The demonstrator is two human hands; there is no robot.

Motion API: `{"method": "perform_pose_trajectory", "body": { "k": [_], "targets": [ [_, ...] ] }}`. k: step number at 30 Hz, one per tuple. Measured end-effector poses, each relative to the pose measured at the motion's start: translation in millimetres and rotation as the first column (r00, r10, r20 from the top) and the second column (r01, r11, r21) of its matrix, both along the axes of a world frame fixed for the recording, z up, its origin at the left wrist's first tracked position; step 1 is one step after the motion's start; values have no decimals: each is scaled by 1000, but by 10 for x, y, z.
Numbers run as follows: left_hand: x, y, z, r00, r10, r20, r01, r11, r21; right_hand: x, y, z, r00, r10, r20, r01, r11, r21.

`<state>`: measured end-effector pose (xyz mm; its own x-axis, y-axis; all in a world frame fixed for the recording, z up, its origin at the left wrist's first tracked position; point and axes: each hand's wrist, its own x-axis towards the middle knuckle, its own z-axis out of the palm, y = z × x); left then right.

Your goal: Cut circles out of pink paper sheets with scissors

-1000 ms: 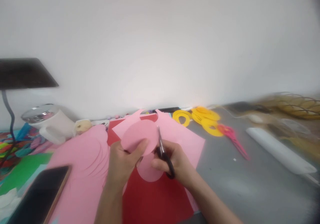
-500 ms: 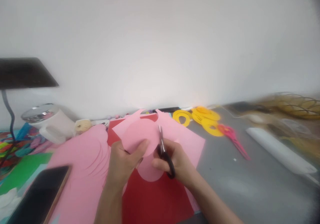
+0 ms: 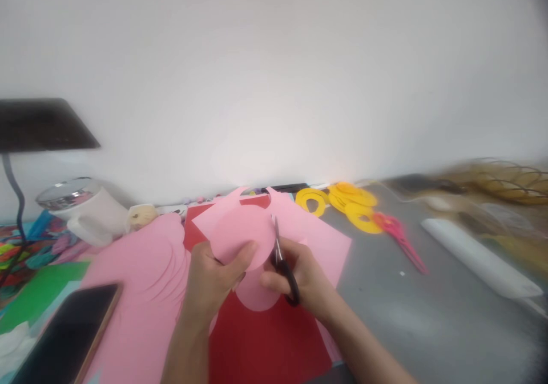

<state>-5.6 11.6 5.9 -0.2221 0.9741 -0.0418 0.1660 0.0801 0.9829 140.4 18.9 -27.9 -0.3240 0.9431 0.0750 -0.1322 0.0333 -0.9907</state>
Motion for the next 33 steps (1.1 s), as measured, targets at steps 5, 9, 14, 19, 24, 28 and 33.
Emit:
{"method": "perform_pose_trajectory", "body": {
  "k": [5, 9, 14, 19, 24, 28, 33],
  "targets": [
    [-16, 13, -20, 1000, -16, -11, 16, 1000, 11, 1, -3, -1, 1000, -2, 15, 2, 1000, 7],
    [-18, 20, -30, 1000, -8, -11, 8, 1000, 18, -6, -3, 9, 1000, -9, 0, 9, 1000, 1],
    [-19, 25, -39, 1000, -15, -6, 15, 999, 47, -6, -2, 8, 1000, -5, -5, 5, 1000, -10],
    [-25, 33, -48, 999, -9, 42, 7, 999, 50, 0, -9, 1, 1000, -9, -2, 9, 1000, -21],
    [-31, 36, -73, 998, 16, 55, -20, 998, 63, -8, -12, 5, 1000, -13, 7, 14, 999, -32],
    [-83, 83, -130, 1000, 6, 30, -8, 996, 85, -21, -19, 7, 999, -35, 18, 37, 997, -72],
    [-118, 125, -163, 1000, -5, 19, 3, 995, 97, -25, -21, 5, 999, -36, 4, 36, 993, -116]
  ]
}}
